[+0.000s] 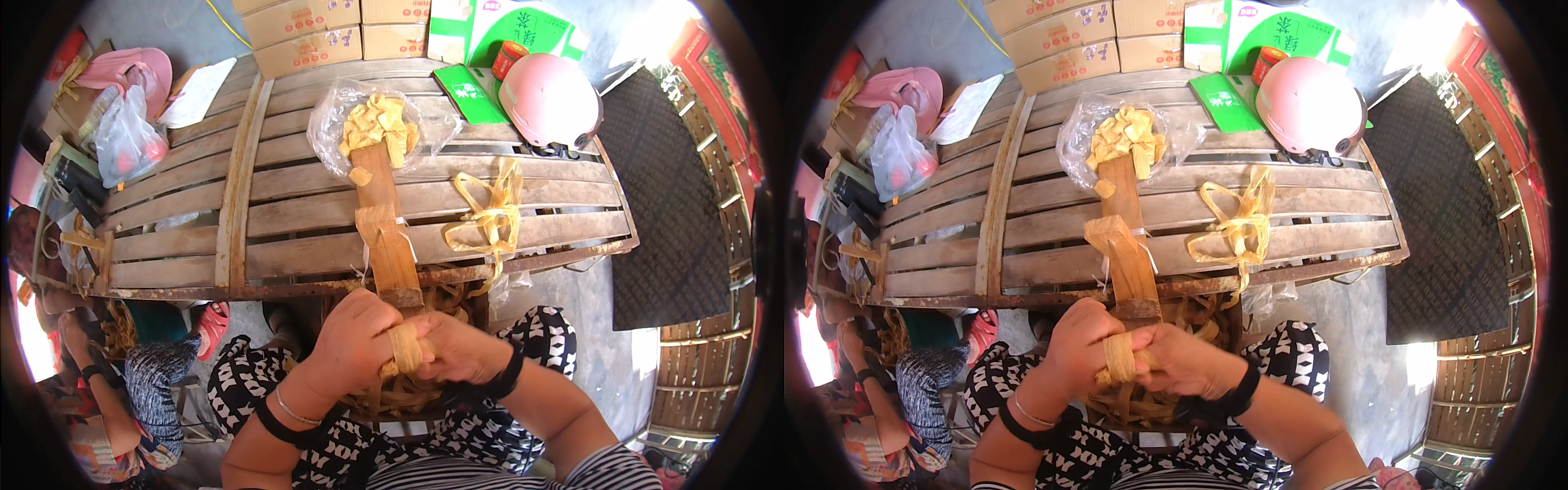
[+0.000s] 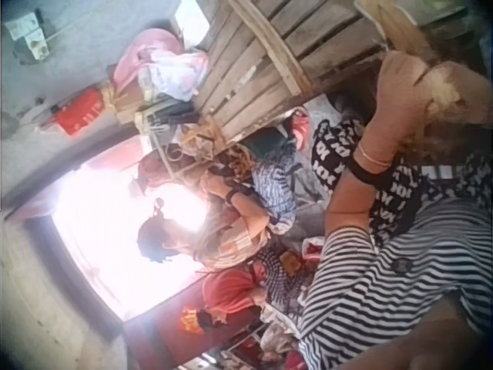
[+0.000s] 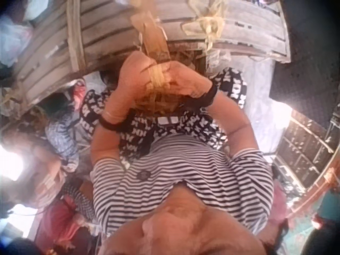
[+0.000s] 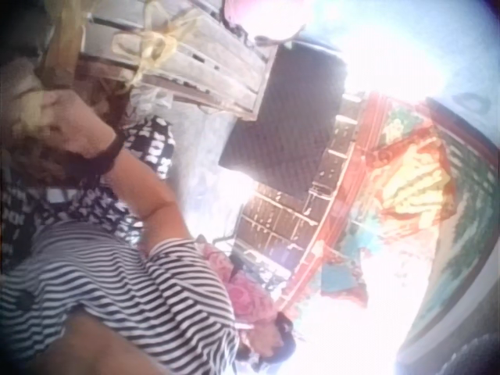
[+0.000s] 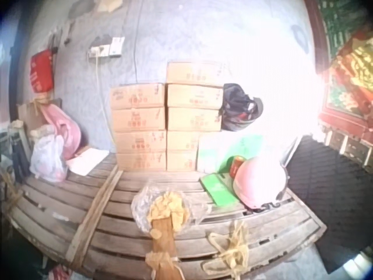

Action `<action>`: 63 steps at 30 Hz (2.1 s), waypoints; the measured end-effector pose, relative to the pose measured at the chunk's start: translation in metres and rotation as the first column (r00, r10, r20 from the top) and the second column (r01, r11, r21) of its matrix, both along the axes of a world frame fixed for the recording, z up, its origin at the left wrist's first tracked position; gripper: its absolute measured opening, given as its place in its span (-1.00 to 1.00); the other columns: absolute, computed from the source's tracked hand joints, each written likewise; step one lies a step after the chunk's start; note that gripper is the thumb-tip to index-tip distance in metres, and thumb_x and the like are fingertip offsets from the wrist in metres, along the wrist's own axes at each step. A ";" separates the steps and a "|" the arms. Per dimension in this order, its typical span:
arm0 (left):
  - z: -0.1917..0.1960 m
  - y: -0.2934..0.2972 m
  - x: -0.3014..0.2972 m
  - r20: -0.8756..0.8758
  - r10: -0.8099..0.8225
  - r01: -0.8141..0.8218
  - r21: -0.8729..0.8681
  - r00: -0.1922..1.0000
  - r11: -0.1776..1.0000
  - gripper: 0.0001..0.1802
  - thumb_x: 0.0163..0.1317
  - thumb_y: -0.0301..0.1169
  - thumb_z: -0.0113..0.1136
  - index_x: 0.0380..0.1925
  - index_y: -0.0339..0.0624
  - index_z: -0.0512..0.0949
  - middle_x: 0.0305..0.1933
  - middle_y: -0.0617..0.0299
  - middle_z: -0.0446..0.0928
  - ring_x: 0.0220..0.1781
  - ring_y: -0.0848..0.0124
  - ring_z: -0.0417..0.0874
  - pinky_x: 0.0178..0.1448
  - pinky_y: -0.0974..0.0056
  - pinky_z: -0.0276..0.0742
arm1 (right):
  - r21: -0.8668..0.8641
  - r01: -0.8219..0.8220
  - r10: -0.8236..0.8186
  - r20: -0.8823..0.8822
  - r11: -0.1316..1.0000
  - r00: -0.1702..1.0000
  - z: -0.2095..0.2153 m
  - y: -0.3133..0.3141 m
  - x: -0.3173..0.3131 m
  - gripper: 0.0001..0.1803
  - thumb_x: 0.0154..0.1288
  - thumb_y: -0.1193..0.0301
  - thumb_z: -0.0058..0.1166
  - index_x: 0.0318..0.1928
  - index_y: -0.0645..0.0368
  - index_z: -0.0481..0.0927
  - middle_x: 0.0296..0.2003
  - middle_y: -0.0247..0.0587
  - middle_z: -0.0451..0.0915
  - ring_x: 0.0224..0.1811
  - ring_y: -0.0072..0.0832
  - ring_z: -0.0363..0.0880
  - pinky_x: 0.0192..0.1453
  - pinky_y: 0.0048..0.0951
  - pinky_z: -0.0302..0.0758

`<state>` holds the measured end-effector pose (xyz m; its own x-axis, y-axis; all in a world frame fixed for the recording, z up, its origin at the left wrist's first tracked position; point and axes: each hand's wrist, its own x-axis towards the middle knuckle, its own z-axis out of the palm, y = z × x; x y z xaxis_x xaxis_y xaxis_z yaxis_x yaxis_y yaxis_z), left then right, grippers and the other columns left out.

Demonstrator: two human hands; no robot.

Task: The person braids yellow food strips by hand using a wooden post on a bench to secure them, then drops the completed knots into a basket.

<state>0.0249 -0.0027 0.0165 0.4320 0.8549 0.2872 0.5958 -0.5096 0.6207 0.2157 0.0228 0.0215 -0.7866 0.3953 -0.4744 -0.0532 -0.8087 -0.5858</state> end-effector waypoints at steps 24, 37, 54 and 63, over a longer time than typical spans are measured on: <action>0.009 0.003 -0.021 0.690 0.389 -0.002 -0.489 0.611 0.872 -0.85 0.23 -0.53 0.25 -0.23 -0.37 0.63 -0.09 0.11 0.63 -0.06 0.37 0.64 0.02 0.30 0.55 | 0.214 -0.044 0.018 0.120 0.976 0.993 0.002 0.010 0.015 -0.44 0.48 -0.07 -0.07 -0.37 0.20 0.60 -0.68 -0.51 0.31 -0.68 -0.73 0.09 -0.60 -0.63 0.01; -0.029 0.007 -0.002 0.676 0.684 0.211 -0.736 0.275 0.643 -0.90 0.23 -0.56 0.25 -0.28 -0.26 0.52 -0.51 0.23 0.53 -0.56 0.53 0.48 -0.48 0.44 0.41 | 0.651 0.137 -0.408 0.285 0.746 0.867 -0.009 0.022 0.008 -0.69 0.35 0.19 0.25 -0.36 0.19 0.61 -0.59 -0.53 0.48 -0.59 -0.81 0.32 -0.55 -0.72 0.21; -0.027 -0.004 0.008 0.675 0.641 0.180 -0.727 0.365 0.663 -0.81 0.40 -0.42 0.06 -0.20 -0.30 0.61 -0.18 0.14 0.64 -0.22 0.43 0.64 -0.09 0.35 0.56 | 0.959 -0.088 -0.420 -0.035 -0.269 0.907 -0.013 0.015 -0.012 -0.85 0.15 0.39 0.34 -0.40 0.07 0.59 -0.54 -0.27 0.55 -0.55 -0.28 0.56 -0.47 -0.40 0.51; 0.026 -0.016 -0.001 0.791 0.152 0.731 -0.608 0.593 0.308 -0.68 0.36 -0.27 0.19 0.00 -0.23 0.62 -0.37 0.32 0.61 -0.41 0.61 0.55 -0.37 0.43 0.45 | 0.941 0.072 -0.298 0.031 0.330 0.954 0.017 0.021 0.008 -0.83 0.36 0.39 0.20 -0.31 0.24 0.65 -0.56 -0.29 0.57 -0.56 -0.58 0.51 -0.46 -0.52 0.44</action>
